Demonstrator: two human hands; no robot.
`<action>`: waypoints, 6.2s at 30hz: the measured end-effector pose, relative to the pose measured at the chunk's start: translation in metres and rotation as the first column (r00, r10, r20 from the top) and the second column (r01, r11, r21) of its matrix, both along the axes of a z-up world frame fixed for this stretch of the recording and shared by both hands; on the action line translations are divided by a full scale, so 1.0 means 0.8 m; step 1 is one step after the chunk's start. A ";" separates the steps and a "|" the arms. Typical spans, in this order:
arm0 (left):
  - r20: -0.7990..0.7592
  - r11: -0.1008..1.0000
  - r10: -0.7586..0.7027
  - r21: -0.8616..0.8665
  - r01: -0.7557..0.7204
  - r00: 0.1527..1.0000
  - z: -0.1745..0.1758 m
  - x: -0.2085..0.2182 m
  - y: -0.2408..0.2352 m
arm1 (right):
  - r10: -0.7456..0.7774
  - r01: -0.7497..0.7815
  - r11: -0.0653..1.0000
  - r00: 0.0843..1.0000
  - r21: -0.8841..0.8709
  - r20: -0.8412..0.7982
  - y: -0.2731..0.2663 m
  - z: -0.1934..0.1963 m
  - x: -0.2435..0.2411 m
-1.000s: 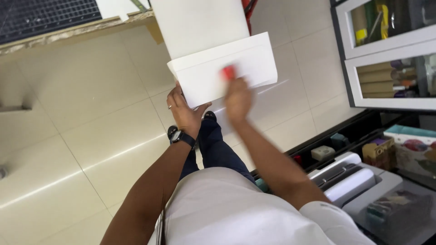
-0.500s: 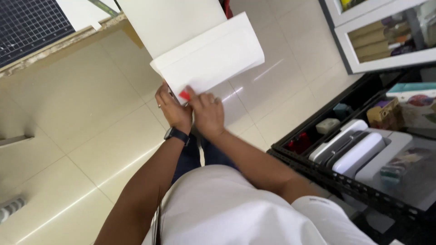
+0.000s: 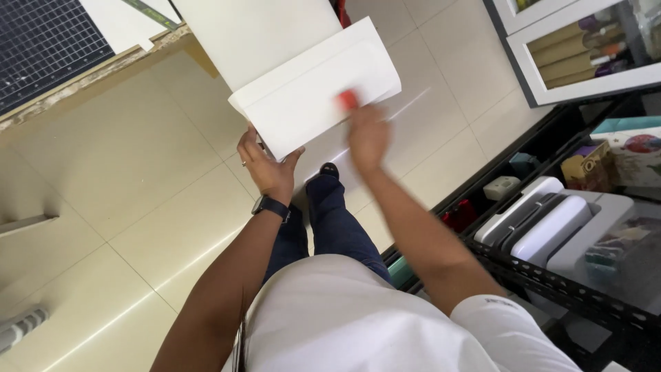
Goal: Applying adhesive and white film to a small wooden box and trimming the edges with a utility knife
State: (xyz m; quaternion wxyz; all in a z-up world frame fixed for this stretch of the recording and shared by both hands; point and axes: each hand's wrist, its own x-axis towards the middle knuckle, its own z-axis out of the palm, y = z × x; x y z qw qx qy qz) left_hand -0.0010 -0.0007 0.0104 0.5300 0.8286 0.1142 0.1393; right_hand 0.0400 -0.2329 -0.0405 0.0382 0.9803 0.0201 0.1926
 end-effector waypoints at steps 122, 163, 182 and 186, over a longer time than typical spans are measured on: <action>-0.062 0.892 -0.310 -0.363 0.268 0.949 0.001 -0.017 0.056 | 0.858 -0.832 0.492 0.513 0.256 0.018 0.088 0.112 0.027; -0.209 0.991 -0.096 -0.112 0.074 0.973 0.004 -0.010 0.024 | -0.022 0.031 0.994 0.996 0.104 -0.081 0.159 0.021 0.061; -0.189 0.993 -0.078 -0.101 0.059 0.979 0.024 -0.009 0.024 | -0.109 0.108 0.994 0.990 0.015 0.087 -0.019 0.033 0.037; -0.142 0.990 -0.090 -0.120 0.073 0.986 0.019 -0.008 0.022 | 0.156 -0.158 0.963 0.987 0.217 0.027 0.148 0.072 -0.051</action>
